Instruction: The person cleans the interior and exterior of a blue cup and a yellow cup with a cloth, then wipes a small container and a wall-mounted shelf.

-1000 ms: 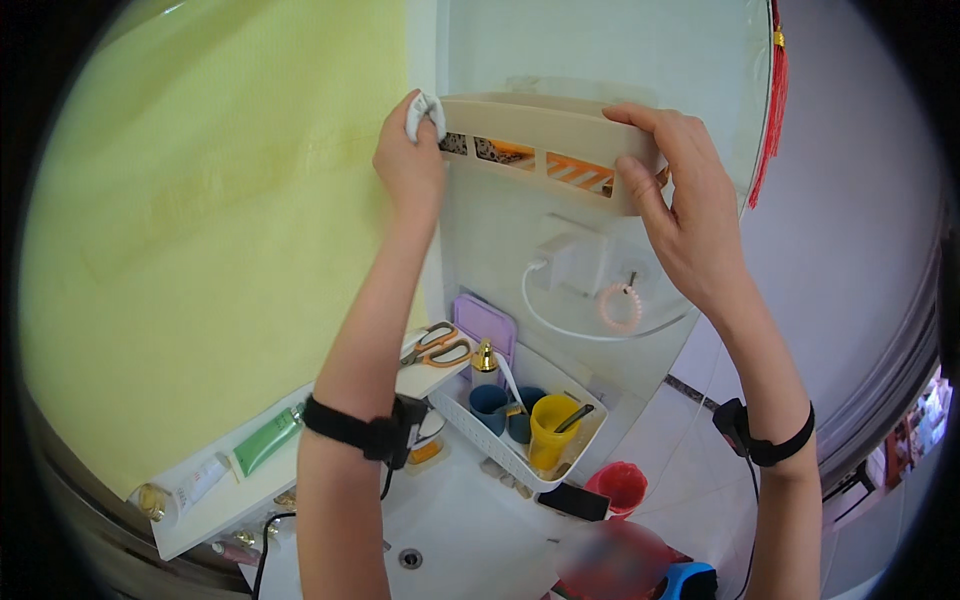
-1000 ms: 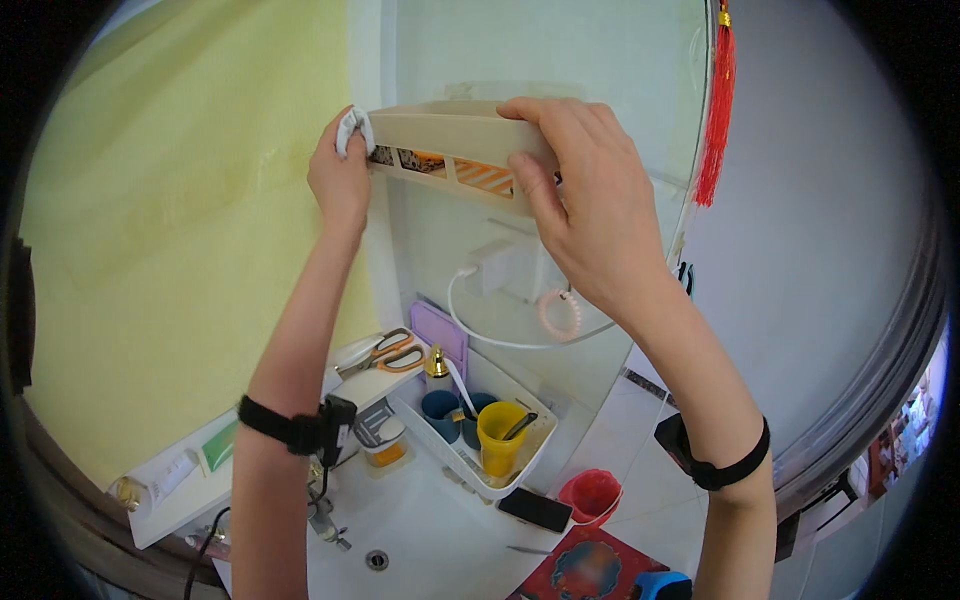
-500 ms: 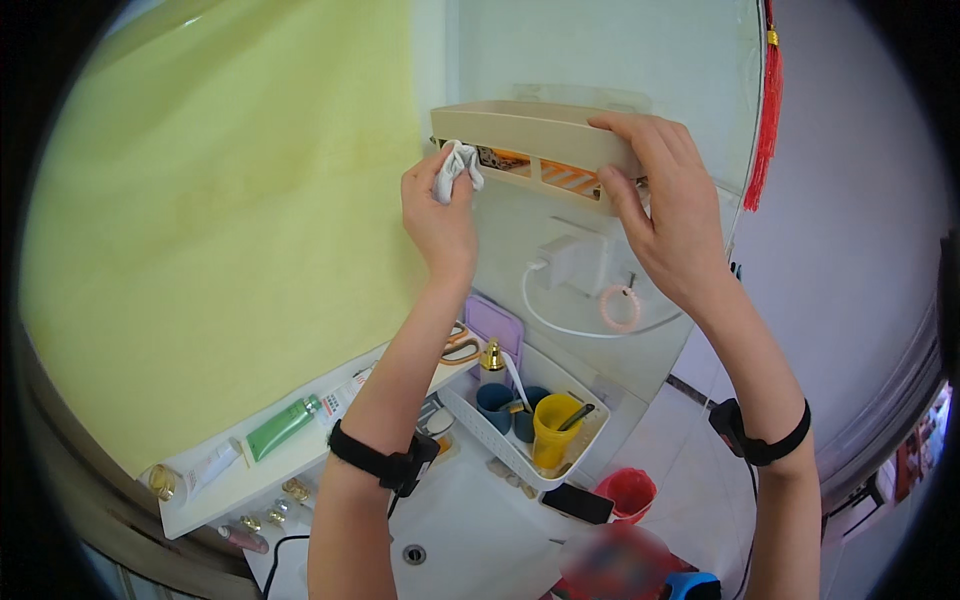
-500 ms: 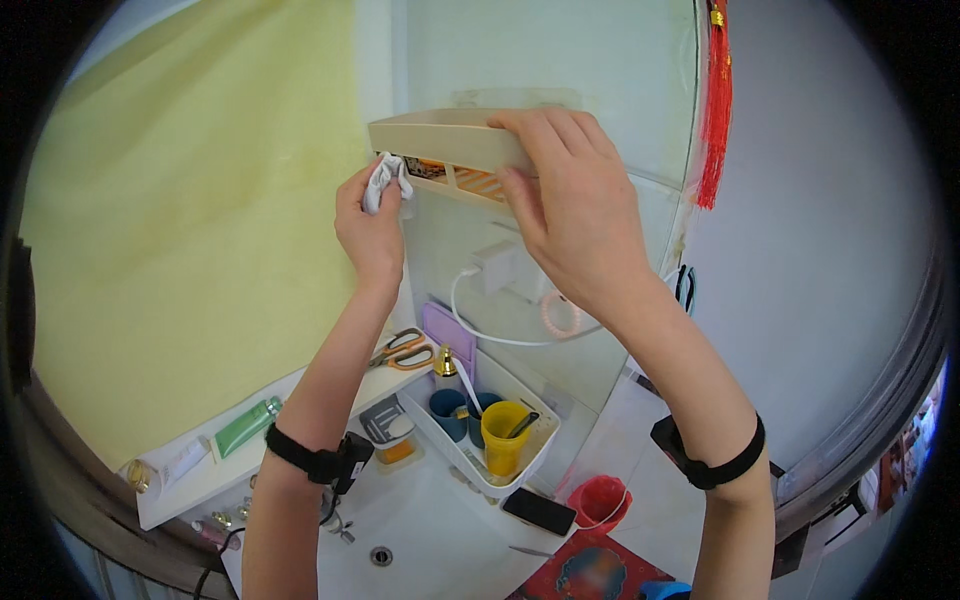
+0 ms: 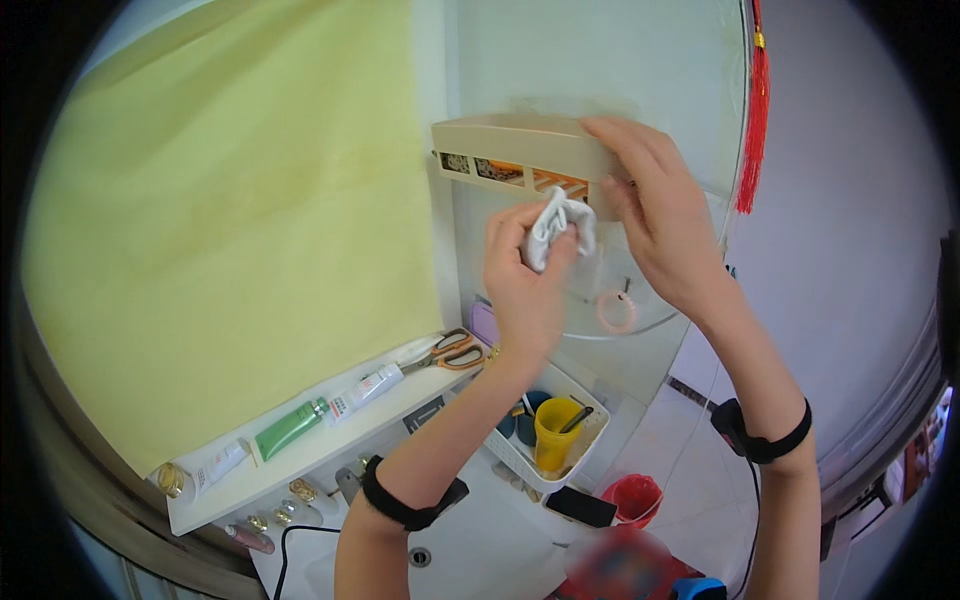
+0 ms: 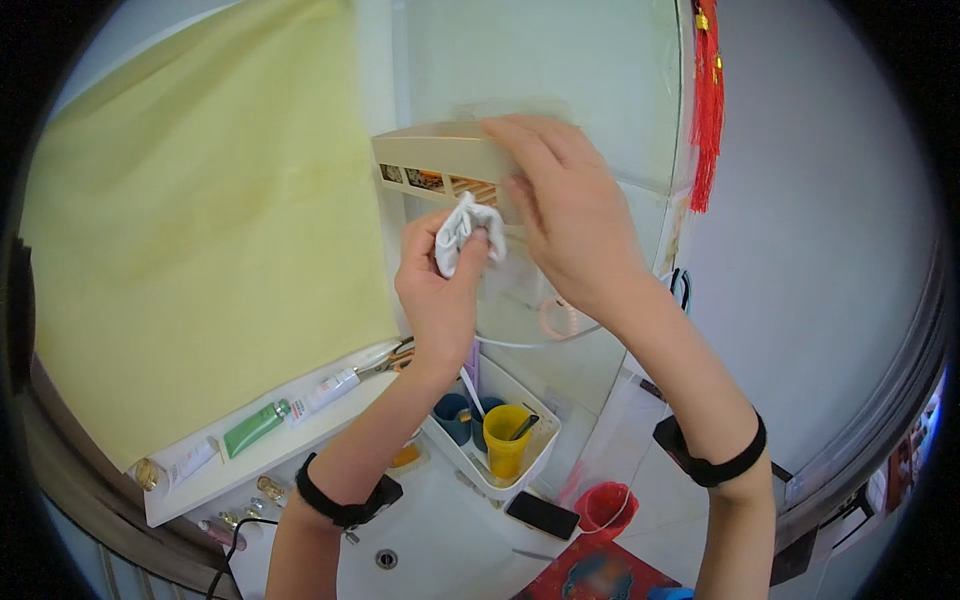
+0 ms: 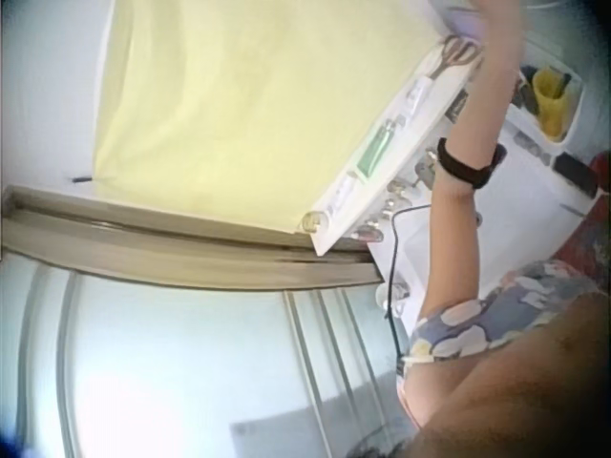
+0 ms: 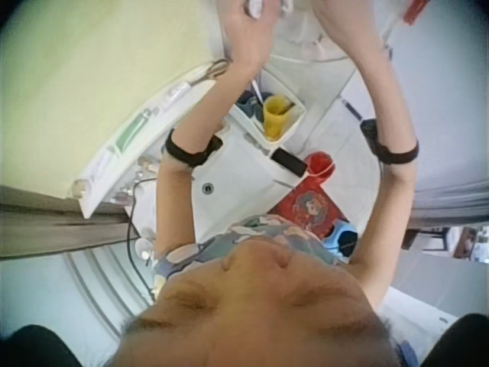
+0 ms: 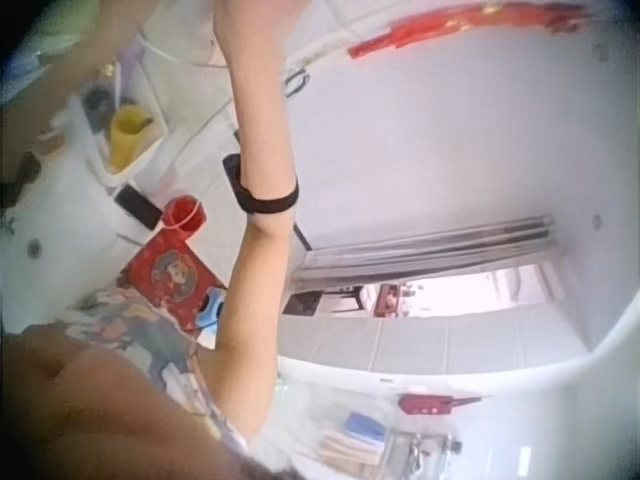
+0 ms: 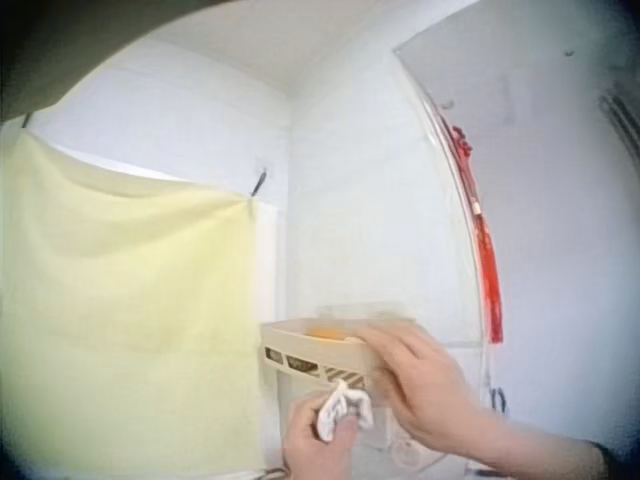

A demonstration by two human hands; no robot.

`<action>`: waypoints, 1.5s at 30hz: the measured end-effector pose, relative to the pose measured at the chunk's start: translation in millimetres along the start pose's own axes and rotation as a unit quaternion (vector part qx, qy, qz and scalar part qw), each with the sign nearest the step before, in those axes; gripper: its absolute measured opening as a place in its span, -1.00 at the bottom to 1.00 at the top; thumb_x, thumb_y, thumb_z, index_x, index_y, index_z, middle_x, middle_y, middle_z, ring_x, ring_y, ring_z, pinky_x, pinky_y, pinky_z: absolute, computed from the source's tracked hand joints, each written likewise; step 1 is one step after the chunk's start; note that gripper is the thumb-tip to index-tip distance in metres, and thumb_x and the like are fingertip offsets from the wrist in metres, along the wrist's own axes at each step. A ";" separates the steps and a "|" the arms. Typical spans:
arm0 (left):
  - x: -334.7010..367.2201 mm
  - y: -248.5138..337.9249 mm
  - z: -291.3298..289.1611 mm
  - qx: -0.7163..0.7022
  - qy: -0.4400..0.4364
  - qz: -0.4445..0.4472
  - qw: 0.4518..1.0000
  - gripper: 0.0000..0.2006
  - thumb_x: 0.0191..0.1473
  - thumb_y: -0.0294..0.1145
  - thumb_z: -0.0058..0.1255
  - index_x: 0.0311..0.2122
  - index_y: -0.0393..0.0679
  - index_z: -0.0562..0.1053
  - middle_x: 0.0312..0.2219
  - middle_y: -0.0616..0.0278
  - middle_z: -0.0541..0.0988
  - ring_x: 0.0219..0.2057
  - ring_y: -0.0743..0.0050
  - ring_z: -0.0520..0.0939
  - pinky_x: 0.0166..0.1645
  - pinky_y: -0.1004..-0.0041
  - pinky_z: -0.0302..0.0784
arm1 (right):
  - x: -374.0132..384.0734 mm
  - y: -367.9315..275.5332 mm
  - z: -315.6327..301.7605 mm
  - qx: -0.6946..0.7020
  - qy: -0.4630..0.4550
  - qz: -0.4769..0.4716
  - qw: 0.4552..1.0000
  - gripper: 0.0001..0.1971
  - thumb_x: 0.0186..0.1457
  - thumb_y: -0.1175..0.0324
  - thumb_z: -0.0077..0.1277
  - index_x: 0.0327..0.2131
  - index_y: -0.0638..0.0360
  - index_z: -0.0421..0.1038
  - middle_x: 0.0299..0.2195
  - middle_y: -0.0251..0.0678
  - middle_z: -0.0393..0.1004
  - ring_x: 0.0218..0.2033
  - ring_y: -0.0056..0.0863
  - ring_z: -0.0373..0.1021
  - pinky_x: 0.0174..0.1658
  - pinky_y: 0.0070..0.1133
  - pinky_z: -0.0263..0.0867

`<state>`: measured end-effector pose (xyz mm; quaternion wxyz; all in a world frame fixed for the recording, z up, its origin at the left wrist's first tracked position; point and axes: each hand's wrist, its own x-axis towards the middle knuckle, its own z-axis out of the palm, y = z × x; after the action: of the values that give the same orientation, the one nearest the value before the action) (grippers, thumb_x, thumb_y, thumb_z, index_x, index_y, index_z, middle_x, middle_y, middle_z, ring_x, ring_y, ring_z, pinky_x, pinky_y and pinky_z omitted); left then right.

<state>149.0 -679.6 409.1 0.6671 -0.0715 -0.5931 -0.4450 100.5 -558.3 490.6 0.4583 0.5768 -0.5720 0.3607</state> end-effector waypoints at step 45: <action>53.9 7.0 -9.0 0.243 -0.124 0.300 0.914 -0.43 -0.04 -0.42 0.14 0.12 -0.19 0.29 0.12 0.08 0.30 0.13 0.09 0.31 0.19 0.23 0.20 | 96.3 7.7 -86.7 -0.117 -0.297 -0.003 0.948 -0.68 -0.20 0.68 0.05 -0.25 0.27 0.52 -0.36 -0.13 0.55 -0.32 -0.25 0.49 -0.21 -0.48 0.39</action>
<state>154.9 -708.5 455.7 0.6874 -0.1364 -0.7113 -0.0543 110.4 -507.9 609.7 0.3331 0.6019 -0.7186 0.1018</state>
